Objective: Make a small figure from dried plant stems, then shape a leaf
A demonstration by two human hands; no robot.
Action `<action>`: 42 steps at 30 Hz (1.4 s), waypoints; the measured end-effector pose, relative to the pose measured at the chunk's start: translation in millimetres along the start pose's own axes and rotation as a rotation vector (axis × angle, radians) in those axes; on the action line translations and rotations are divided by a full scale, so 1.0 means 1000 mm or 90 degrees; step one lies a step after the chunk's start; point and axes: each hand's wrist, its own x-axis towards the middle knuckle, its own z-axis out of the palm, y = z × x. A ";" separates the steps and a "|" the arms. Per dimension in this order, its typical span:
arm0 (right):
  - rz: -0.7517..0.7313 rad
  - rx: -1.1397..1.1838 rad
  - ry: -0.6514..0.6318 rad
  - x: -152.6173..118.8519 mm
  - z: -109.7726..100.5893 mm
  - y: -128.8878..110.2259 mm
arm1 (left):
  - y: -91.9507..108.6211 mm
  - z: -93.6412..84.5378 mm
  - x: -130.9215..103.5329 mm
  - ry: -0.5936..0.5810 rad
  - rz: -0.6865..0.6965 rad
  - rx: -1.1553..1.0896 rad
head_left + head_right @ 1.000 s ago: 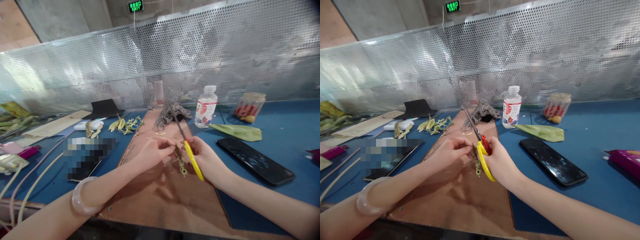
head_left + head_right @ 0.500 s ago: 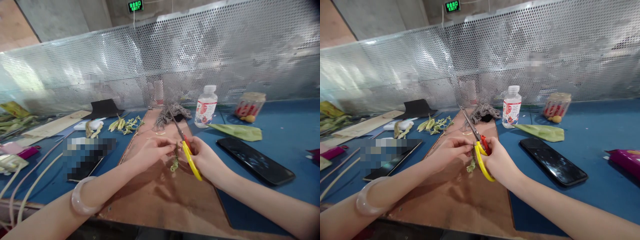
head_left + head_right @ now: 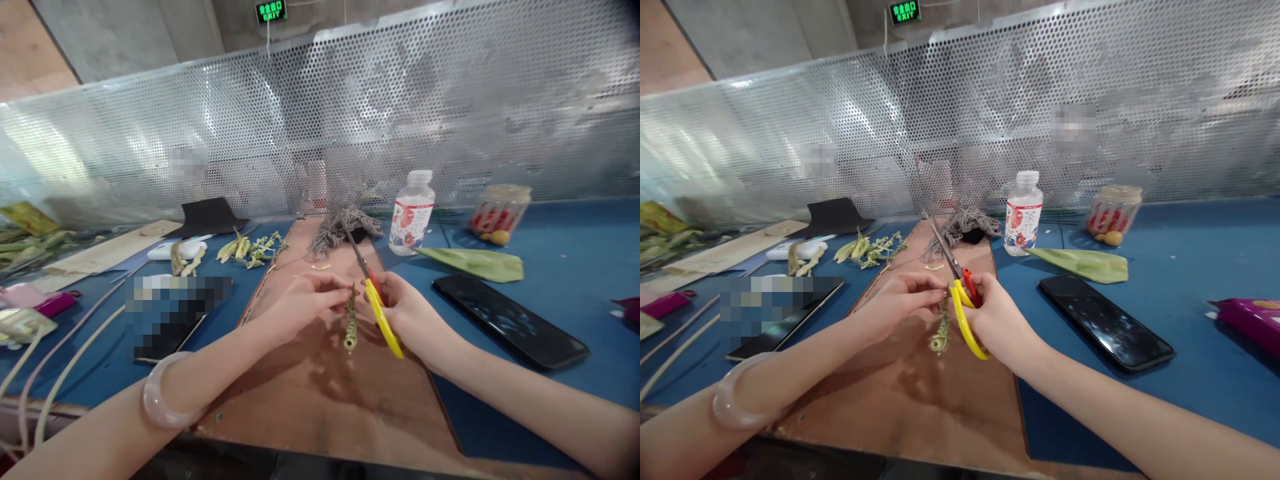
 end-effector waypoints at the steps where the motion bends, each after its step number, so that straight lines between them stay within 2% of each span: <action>1: 0.000 0.000 0.003 0.000 0.000 -0.001 | 0.000 0.000 0.000 0.000 0.001 -0.004; 9: 0.020 0.010 0.015 0.002 -0.004 -0.004 | -0.001 0.001 0.001 0.016 -0.011 -0.031; 18: 0.024 0.022 0.002 -0.002 0.002 -0.008 | 0.000 0.001 -0.001 -0.036 -0.020 -0.017; 23: 0.032 0.006 -0.006 -0.003 0.002 -0.007 | -0.001 0.001 -0.001 -0.030 0.000 0.036; 30: 0.020 0.043 -0.043 0.000 -0.002 -0.005 | -0.001 0.003 0.002 0.003 -0.001 0.011; 37: 0.019 0.049 -0.051 -0.002 -0.002 -0.006 | -0.003 0.002 0.004 -0.001 0.043 0.033; 42: 0.030 0.065 -0.051 -0.002 -0.002 -0.008 | -0.003 0.003 0.002 0.006 0.149 0.084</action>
